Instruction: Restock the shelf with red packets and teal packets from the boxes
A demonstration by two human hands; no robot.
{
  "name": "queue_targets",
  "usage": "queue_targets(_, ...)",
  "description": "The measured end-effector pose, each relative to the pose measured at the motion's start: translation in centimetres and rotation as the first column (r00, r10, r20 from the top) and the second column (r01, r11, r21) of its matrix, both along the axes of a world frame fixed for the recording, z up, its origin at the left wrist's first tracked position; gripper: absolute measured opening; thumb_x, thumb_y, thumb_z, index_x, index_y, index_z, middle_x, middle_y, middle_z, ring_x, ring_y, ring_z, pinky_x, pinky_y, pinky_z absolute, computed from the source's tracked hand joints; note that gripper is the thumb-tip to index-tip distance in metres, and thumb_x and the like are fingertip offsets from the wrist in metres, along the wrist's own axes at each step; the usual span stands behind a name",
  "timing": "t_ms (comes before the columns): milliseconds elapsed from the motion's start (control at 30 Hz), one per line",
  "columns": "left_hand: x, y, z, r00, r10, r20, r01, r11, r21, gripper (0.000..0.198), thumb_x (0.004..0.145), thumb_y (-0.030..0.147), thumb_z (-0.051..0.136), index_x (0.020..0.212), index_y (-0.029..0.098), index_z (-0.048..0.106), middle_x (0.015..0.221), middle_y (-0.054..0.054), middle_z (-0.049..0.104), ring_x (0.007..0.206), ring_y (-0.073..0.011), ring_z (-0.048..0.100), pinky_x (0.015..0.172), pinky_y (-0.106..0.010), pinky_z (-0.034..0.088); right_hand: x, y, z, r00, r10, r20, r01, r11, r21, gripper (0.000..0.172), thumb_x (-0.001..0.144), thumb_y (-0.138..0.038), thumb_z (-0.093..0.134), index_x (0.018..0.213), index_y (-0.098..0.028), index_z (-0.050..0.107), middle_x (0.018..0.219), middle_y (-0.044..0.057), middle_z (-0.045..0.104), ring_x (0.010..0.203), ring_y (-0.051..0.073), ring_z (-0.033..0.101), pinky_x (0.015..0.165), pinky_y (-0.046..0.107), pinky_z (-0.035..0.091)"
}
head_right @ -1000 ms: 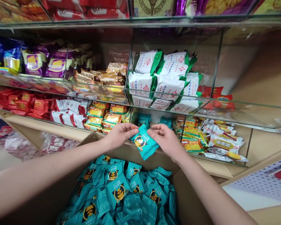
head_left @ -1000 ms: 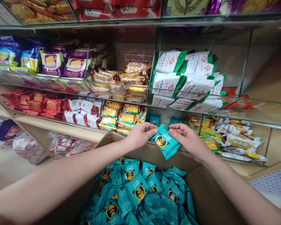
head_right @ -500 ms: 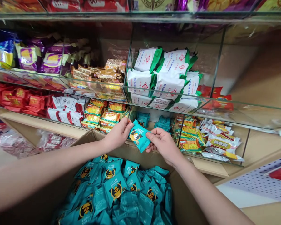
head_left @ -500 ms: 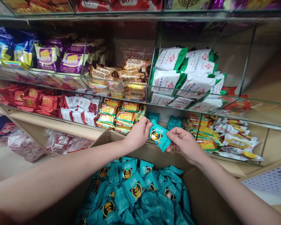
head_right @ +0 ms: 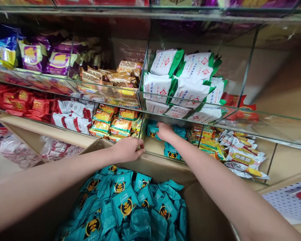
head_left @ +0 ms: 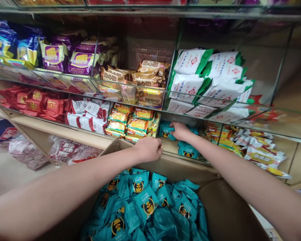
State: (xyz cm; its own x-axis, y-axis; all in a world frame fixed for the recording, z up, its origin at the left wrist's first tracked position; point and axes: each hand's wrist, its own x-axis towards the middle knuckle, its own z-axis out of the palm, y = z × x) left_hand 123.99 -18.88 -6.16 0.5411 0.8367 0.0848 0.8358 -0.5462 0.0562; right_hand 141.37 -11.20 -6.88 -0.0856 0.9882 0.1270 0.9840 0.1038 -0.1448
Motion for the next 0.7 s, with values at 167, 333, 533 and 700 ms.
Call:
queue_targets(167,-0.2,0.1,0.3,1.000,-0.007,0.008,0.007,1.000,-0.020,0.028,0.075,0.036,0.039,0.083,0.020,0.060,0.084,-0.009,0.065,0.079,-0.0261,0.060,0.062,-0.035,0.048,-1.8,1.9,-1.9,0.995,-0.031,0.097,0.037,0.998,-0.057,0.039,0.063,-0.027,0.064,0.100,-0.017,0.055,0.103,0.011,0.055,0.091,0.022,0.054,0.069,0.027,0.043)
queue_targets(333,-0.2,0.2,0.2,1.000,-0.005,0.012,0.005,0.999,-0.046,0.028,0.075,0.037,0.039,0.085,0.020,0.060,0.085,-0.009,0.064,0.080,-0.0253,0.060,0.064,-0.035,0.048,-3.0,1.9,-2.3,0.978,-0.095,0.187,0.096,0.995,0.002,0.054,0.060,-0.034,0.068,0.107,-0.016,0.050,0.115,0.016,0.041,0.108,0.032,0.039,0.075,0.038,0.041)
queue_targets(533,-0.1,0.2,0.2,0.999,0.006,0.034,-0.004,0.998,-0.065,0.027,0.075,0.036,0.041,0.085,0.021,0.061,0.087,-0.009,0.064,0.081,-0.0255,0.059,0.066,-0.036,0.048,-3.6,2.7,-3.4,0.975,-0.151,0.162,0.152,0.988,0.003,0.049,0.073,-0.026,0.055,0.117,-0.013,0.039,0.115,0.018,0.043,0.104,0.028,0.043,0.078,0.036,0.039)
queue_targets(700,0.0,0.1,0.2,0.998,0.021,0.056,-0.017,0.997,-0.076,0.025,0.074,0.034,0.043,0.083,0.019,0.061,0.086,-0.011,0.064,0.081,-0.0272,0.059,0.066,-0.037,0.047,-3.9,3.1,-4.4,0.970,-0.201,0.134,0.211,0.975,-0.066,0.056,0.077,-0.032,0.045,0.127,-0.014,0.028,0.133,0.017,0.027,0.122,0.033,0.019,0.091,0.048,0.026)
